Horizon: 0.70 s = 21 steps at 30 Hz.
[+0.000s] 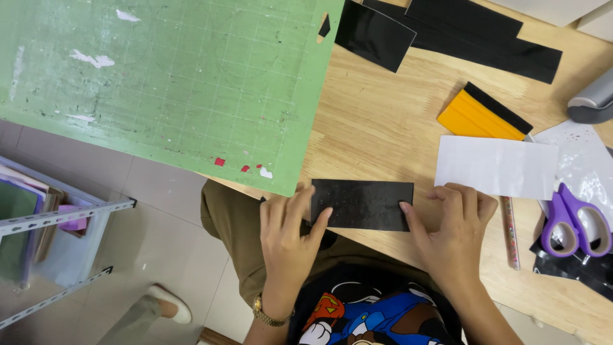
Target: Operating a vinyl cutting machine and preparing vinyl decals by cutting and peeling
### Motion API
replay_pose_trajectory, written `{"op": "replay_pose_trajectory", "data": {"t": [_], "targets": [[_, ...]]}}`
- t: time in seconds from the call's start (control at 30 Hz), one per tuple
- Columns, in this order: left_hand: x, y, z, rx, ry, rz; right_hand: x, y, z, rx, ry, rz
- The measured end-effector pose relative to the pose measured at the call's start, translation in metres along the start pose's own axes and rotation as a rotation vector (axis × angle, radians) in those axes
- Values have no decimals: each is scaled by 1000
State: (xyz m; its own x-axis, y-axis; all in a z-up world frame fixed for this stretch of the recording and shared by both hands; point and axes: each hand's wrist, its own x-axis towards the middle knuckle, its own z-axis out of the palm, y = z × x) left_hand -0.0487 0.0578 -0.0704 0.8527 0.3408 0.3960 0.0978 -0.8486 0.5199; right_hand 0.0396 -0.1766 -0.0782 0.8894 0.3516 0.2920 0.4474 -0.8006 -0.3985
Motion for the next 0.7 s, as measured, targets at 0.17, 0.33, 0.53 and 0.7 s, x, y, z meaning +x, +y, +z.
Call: {"op": "replay_pose_trajectory", "data": {"t": [0.17, 0.33, 0.53, 0.7], "targets": [[-3, -7, -18, -53, -204, 232, 42, 35, -35, -75, 30, -119], [-30, -8, -17, -1, -194, 232, 123, 85, -43, -304, -180, -29], [-54, 7, -2, 37, -166, 203, 168, 51, -45, -214, -556, 285], [-62, 17, 10, 36, -176, 183, 159, 57, -40, -237, -420, 147]]}}
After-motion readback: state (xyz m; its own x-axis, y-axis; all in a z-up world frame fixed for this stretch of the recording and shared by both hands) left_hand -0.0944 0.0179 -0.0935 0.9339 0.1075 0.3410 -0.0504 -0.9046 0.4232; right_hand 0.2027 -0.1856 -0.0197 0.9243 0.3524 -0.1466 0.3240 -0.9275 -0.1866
